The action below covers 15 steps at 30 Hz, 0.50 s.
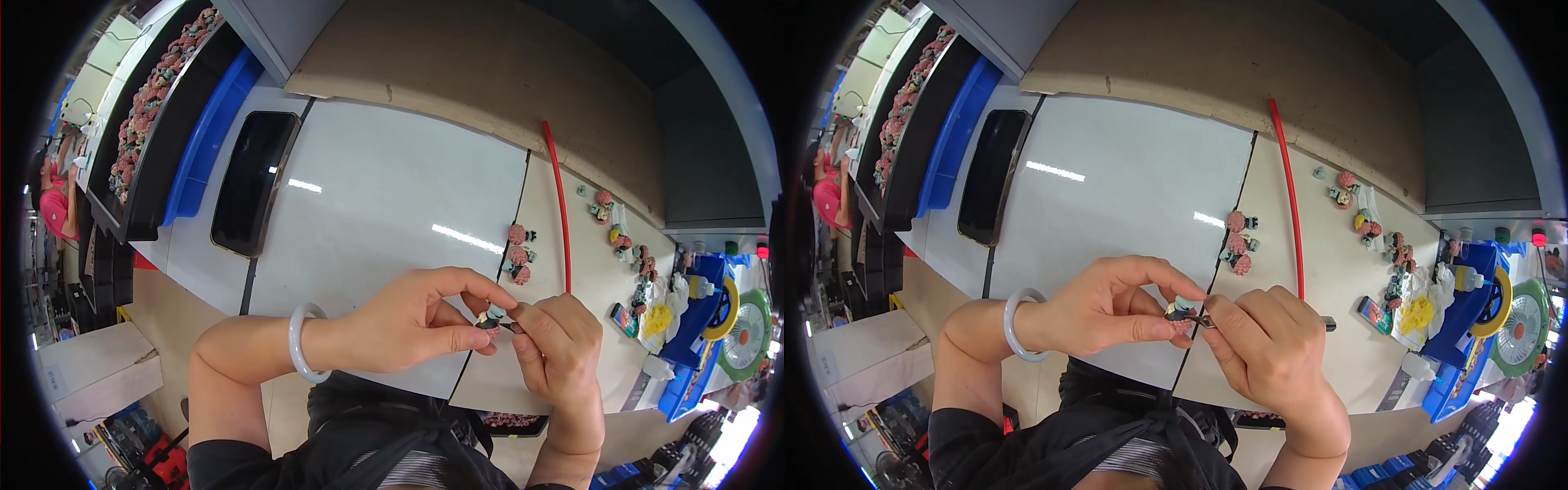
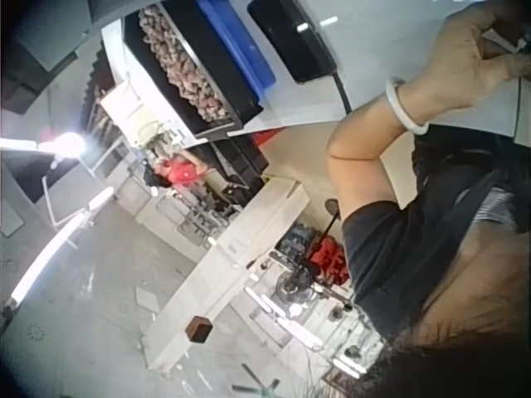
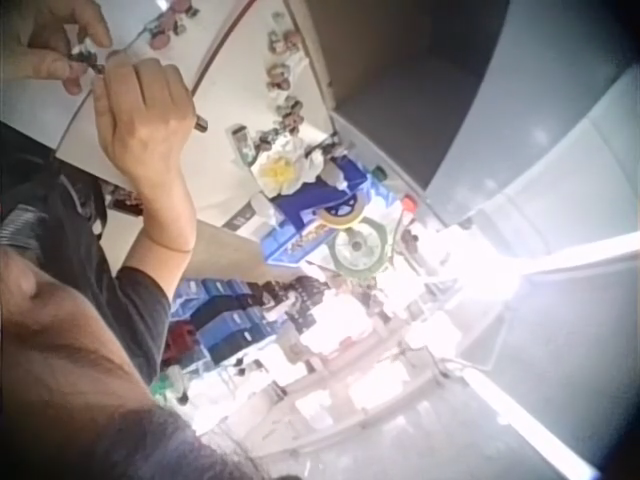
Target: Assembling and detailing small toy figurine components at a factory workbench.
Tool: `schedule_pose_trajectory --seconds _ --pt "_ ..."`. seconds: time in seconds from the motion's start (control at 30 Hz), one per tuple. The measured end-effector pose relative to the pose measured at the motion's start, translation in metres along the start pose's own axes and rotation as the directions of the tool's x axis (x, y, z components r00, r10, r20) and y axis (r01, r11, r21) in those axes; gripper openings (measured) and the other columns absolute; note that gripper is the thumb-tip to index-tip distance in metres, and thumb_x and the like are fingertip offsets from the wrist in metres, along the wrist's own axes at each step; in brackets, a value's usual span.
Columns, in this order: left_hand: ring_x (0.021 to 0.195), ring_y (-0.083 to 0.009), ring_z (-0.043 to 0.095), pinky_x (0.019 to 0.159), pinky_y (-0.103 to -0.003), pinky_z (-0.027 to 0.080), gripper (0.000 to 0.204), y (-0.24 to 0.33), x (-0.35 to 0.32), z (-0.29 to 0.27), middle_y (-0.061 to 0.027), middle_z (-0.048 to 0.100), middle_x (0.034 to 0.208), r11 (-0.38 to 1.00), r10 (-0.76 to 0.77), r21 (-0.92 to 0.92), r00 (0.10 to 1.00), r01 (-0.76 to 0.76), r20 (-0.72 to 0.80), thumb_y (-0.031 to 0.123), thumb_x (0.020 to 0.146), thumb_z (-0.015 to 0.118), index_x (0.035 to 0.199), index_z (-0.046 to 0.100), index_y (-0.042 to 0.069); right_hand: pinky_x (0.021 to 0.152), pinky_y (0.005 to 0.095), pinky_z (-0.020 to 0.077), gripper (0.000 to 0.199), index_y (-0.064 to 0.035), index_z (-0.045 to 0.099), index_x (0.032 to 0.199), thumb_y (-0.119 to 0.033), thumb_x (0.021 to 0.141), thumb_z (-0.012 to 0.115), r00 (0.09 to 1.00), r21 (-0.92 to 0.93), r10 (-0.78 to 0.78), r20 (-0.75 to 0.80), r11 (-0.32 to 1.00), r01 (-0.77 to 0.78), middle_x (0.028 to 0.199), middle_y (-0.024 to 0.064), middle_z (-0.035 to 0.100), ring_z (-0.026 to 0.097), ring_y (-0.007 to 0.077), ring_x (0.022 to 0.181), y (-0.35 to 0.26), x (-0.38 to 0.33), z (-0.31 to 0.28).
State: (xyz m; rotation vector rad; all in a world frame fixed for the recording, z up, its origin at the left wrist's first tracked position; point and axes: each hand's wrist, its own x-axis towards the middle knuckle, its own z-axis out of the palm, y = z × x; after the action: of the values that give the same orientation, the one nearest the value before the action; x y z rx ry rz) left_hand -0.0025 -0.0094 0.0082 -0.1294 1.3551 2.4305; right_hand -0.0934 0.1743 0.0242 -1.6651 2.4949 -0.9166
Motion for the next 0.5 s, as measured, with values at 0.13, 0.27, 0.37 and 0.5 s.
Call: schedule_pose_trajectory --seconds 0.13,0.27,0.37,0.5 --pt "0.090 -0.0227 0.063 0.080 -0.025 0.050 0.034 -0.0010 0.0003 0.0004 -0.0072 0.050 0.102 1.000 0.000 -0.012 1.000 -0.001 -0.003 -0.002 0.083 0.056 0.116 0.047 -0.002 0.046 0.0305 0.0360 0.020 -0.0054 0.061 0.085 -0.015 0.068 0.066 1.000 0.018 0.006 0.001 1.000 -0.006 0.063 0.0030 0.049 0.044 0.0197 0.051 0.0000 0.0000 0.0010" --pt "0.089 -0.0234 0.063 0.079 -0.025 0.049 0.034 -0.0004 -0.0018 0.0003 -0.0067 0.049 0.100 1.000 0.006 0.000 1.000 -0.006 -0.009 -0.001 0.083 0.056 0.116 0.047 -0.002 0.046 0.0306 0.0360 0.020 -0.0049 0.060 0.085 -0.015 0.069 0.066 1.000 0.039 0.009 0.028 0.999 -0.010 0.063 0.0034 0.049 0.044 0.0199 0.051 0.0000 0.0002 0.0028" --pt "0.089 -0.0234 0.063 0.079 -0.024 0.049 0.033 -0.0003 -0.0009 0.0009 -0.0065 0.049 0.099 1.000 0.000 -0.004 1.000 0.000 0.006 -0.001 0.084 0.056 0.115 0.048 -0.002 0.045 0.0307 0.0360 0.019 -0.0046 0.060 0.084 -0.014 0.069 0.066 0.999 0.053 0.012 0.035 0.998 -0.014 0.062 0.0035 0.048 0.044 0.0198 0.050 -0.0003 -0.0003 0.0020" --pt "0.089 -0.0234 0.063 0.079 -0.024 0.049 0.033 -0.0013 -0.0005 0.0002 -0.0063 0.049 0.098 1.000 -0.018 -0.008 0.999 0.019 0.031 0.000 0.084 0.056 0.116 0.048 -0.002 0.044 0.0308 0.0358 0.017 -0.0049 0.060 0.083 -0.013 0.069 0.065 0.996 0.100 0.024 0.082 0.994 -0.032 0.060 0.0034 0.047 0.045 0.0199 0.049 0.0015 -0.0030 0.0027"
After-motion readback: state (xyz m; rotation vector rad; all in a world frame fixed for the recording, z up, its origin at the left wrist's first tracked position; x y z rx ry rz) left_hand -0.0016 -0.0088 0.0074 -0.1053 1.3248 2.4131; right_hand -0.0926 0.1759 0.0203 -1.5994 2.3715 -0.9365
